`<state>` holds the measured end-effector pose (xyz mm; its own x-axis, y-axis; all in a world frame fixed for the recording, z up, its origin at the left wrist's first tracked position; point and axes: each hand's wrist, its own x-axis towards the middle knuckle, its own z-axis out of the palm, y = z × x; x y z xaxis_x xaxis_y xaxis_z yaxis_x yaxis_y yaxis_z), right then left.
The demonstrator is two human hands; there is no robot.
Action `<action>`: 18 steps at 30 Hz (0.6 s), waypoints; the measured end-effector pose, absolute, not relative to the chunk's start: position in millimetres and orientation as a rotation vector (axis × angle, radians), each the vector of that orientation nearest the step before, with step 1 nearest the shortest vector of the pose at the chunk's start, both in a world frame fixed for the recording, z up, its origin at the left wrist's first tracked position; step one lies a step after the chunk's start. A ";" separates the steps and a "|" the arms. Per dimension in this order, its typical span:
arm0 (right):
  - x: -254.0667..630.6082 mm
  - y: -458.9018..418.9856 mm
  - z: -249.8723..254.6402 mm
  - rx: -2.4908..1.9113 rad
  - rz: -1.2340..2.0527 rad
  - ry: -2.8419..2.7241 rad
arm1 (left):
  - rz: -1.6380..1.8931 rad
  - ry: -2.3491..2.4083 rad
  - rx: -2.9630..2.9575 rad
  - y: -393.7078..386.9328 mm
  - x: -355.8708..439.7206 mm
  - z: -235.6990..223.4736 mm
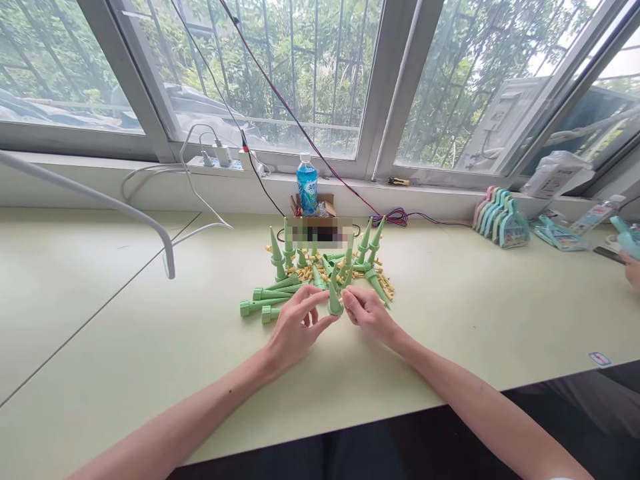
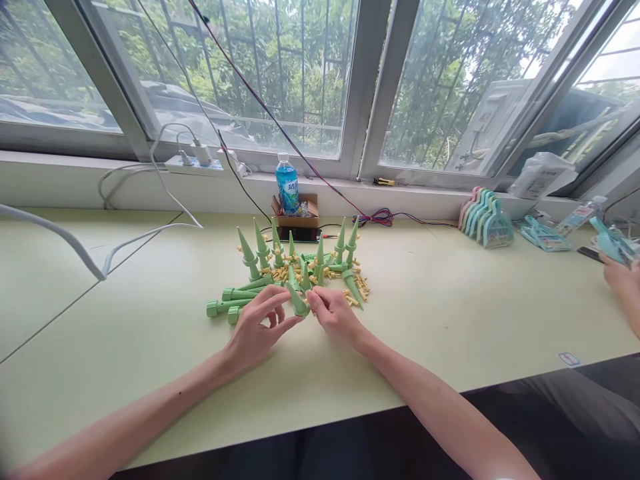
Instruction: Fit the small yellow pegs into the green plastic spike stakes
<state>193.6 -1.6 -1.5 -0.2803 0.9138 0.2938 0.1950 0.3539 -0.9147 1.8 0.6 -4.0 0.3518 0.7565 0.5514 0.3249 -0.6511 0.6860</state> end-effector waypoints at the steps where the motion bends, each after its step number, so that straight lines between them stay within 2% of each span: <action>1: 193.4 -1.1 -2.4 -0.998 0.976 -1.702 | 1.224 0.976 2.128 0.2 2.2 -2.0; 6: 195.2 1.2 -5.0 -1.036 0.842 -1.657 | 1.124 1.070 1.856 -0.3 2.7 7.9; 11: 196.7 -0.5 -1.3 -1.023 0.779 -1.770 | 0.833 1.031 1.633 0.8 2.1 11.8; 18: 194.7 -2.0 -2.9 -0.975 0.768 -1.844 | 0.697 0.982 1.608 2.3 -0.2 11.8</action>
